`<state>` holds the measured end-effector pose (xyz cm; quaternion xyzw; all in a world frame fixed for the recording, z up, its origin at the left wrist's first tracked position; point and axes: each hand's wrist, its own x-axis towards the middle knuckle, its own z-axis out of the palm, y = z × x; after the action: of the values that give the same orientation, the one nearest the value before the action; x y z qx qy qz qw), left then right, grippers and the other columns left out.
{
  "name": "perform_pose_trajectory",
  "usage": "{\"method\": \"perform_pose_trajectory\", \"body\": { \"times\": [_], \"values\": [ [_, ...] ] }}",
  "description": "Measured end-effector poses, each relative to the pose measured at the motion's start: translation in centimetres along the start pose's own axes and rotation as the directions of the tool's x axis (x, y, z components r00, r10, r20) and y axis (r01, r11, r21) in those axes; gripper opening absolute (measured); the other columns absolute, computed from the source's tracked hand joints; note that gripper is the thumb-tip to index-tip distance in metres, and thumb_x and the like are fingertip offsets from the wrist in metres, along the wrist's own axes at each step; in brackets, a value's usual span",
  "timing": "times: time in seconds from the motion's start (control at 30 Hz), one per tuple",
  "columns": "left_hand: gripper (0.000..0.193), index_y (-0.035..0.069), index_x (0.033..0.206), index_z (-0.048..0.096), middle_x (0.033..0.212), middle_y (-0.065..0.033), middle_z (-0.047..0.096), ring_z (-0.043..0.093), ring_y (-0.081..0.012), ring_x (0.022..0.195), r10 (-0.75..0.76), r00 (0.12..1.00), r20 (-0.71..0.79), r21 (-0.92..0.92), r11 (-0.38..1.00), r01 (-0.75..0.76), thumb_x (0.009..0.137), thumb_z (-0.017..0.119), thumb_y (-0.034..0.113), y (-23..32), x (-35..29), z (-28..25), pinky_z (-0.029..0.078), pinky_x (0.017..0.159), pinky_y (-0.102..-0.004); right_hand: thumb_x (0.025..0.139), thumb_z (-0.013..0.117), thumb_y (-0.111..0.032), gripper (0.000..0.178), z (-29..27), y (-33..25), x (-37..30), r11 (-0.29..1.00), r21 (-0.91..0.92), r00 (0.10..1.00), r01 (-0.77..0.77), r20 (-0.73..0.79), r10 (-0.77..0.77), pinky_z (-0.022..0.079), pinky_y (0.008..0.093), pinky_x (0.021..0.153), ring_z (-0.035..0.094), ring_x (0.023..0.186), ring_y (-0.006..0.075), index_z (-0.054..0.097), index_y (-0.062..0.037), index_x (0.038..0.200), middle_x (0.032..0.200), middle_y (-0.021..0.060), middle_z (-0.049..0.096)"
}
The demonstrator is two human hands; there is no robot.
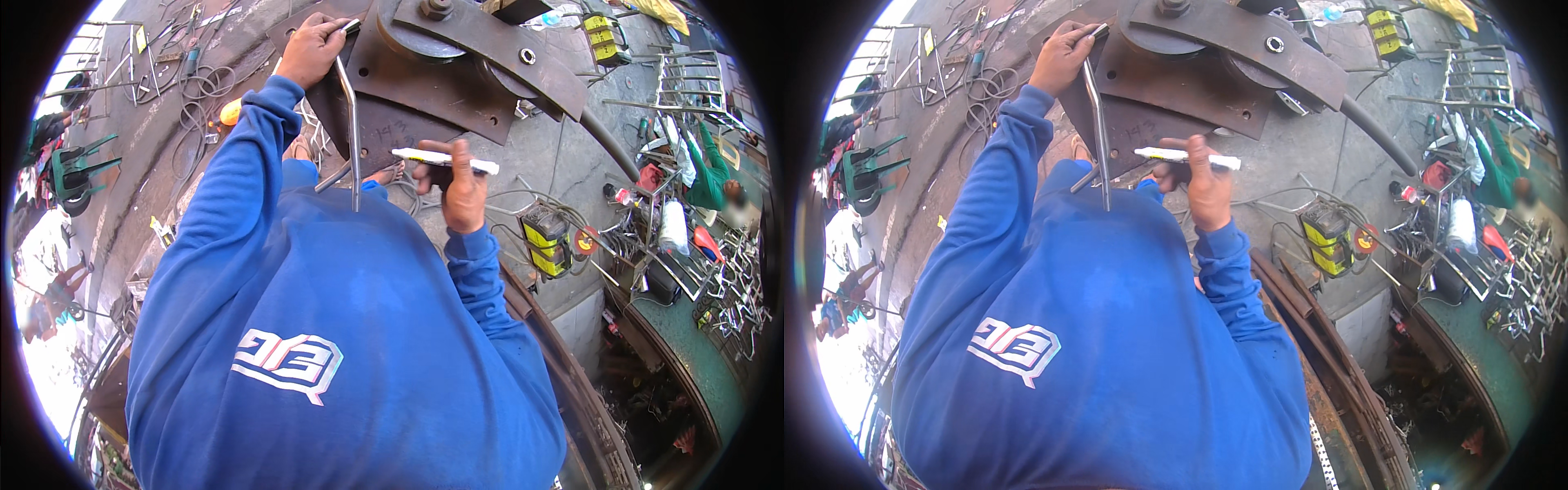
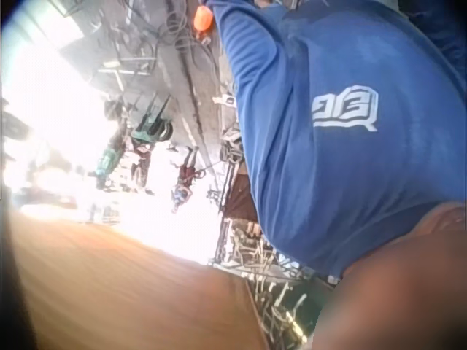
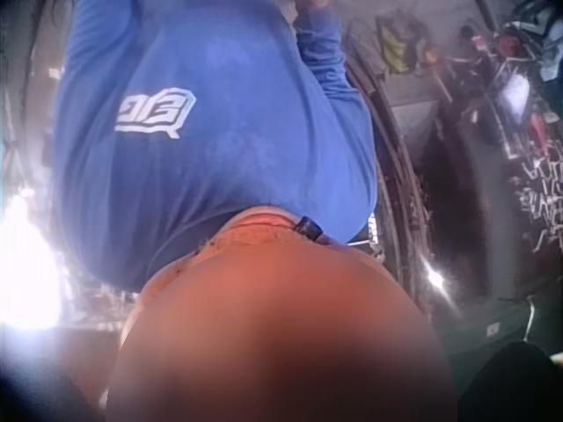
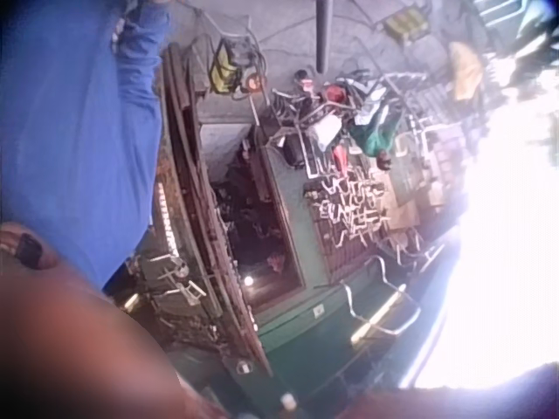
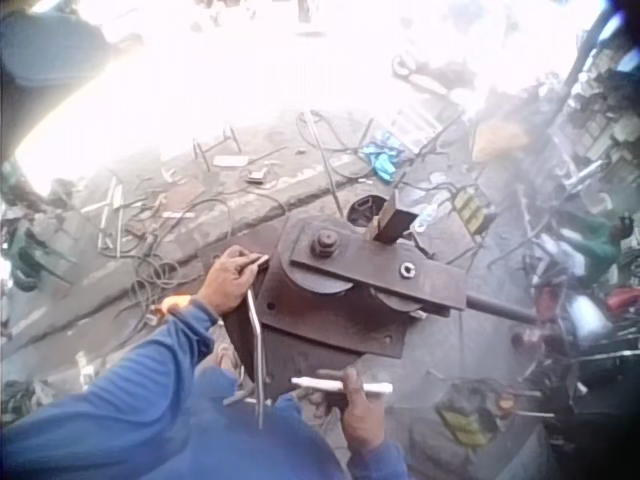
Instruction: The person uses a manual metal bending machine to bend a curved metal rod, marks it with a marker, and then uses an angle grinder to smooth the edges. The person also handles a small metal piece and interacts with another person in the workshop.
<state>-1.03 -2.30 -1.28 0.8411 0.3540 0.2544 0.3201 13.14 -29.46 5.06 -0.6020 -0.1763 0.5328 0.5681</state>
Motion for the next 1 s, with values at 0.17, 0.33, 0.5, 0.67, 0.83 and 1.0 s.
{"method": "perform_pose_trajectory", "body": {
  "times": [0.17, 0.33, 0.5, 0.67, 0.83, 1.0],
  "values": [
    [0.031, 0.007, 0.116, 0.064, 0.096, -0.0079, 0.059, 0.059, -0.0226, 0.087, -0.030, 0.999, 0.015, 0.031, 0.999, 0.030, 0.091, 0.052, 0.021, 0.1, -0.1, -0.1, 0.045, 0.079, -0.0308, 0.084, 0.064, -0.013, 0.025, 2.1, 3.5, -0.3, 0.983, 0.157, 0.995, 0.097, 0.020, -0.101, 0.046, 0.0262, 0.061, 0.057, 0.069, 0.0137, 0.059, 0.0052, 0.100, 0.083, 0.0107, 0.063],
    [0.031, 0.007, 0.116, 0.064, 0.095, -0.0082, 0.059, 0.059, -0.0236, 0.086, -0.006, 1.000, 0.000, 0.028, 1.000, 0.006, 0.091, 0.052, 0.021, 0.0, -0.1, -0.1, 0.045, 0.079, -0.0315, 0.084, 0.068, -0.018, 0.023, 2.7, 4.5, 0.1, 0.979, 0.042, 0.979, 0.198, 0.034, -0.200, 0.046, 0.0228, 0.062, 0.057, 0.067, 0.0088, 0.063, 0.0009, 0.097, 0.077, 0.0048, 0.063],
    [0.031, 0.008, 0.114, 0.066, 0.093, -0.0100, 0.059, 0.059, -0.0252, 0.086, -0.003, 1.000, -0.023, -0.003, 1.000, 0.003, 0.089, 0.054, 0.022, 0.0, 0.0, 0.1, 0.046, 0.078, -0.0327, 0.084, 0.069, -0.019, 0.023, 3.0, 4.7, 0.2, 0.985, 0.009, 0.985, 0.171, 0.023, -0.171, 0.045, 0.0220, 0.063, 0.057, 0.069, 0.0084, 0.064, 0.0002, 0.096, 0.076, 0.0037, 0.063],
    [0.031, 0.009, 0.112, 0.067, 0.091, -0.0111, 0.058, 0.059, -0.0265, 0.084, 0.000, 0.999, -0.048, -0.042, 0.999, -0.002, 0.087, 0.054, 0.023, -0.1, 0.0, 0.4, 0.046, 0.077, -0.0336, 0.084, 0.069, -0.019, 0.023, 3.1, 5.0, 0.2, 0.985, -0.026, 0.985, 0.170, 0.040, -0.169, 0.045, 0.0228, 0.065, 0.057, 0.070, 0.0084, 0.065, 0.0001, 0.096, 0.077, 0.0036, 0.063],
    [0.031, 0.008, 0.111, 0.067, 0.091, -0.0114, 0.058, 0.059, -0.0266, 0.085, 0.000, 0.999, -0.047, -0.028, 1.000, -0.001, 0.087, 0.054, 0.023, -0.2, 0.0, 0.5, 0.046, 0.077, -0.0339, 0.084, 0.068, -0.019, 0.023, 3.1, 5.1, 0.2, 0.989, -0.016, 0.988, 0.149, 0.035, -0.149, 0.046, 0.0228, 0.066, 0.057, 0.073, 0.0086, 0.065, 0.0002, 0.097, 0.079, 0.0041, 0.064],
    [0.031, 0.008, 0.111, 0.067, 0.089, -0.0116, 0.058, 0.059, -0.0268, 0.084, 0.024, 0.998, -0.061, -0.033, 0.999, -0.027, 0.087, 0.054, 0.023, -0.1, 0.0, 0.5, 0.046, 0.077, -0.0339, 0.084, 0.068, -0.017, 0.022, 3.2, 4.8, 0.1, 0.986, -0.027, 0.986, 0.165, 0.042, -0.164, 0.046, 0.0225, 0.065, 0.058, 0.072, 0.0086, 0.065, 0.0000, 0.097, 0.079, 0.0038, 0.064]
  ]
}}
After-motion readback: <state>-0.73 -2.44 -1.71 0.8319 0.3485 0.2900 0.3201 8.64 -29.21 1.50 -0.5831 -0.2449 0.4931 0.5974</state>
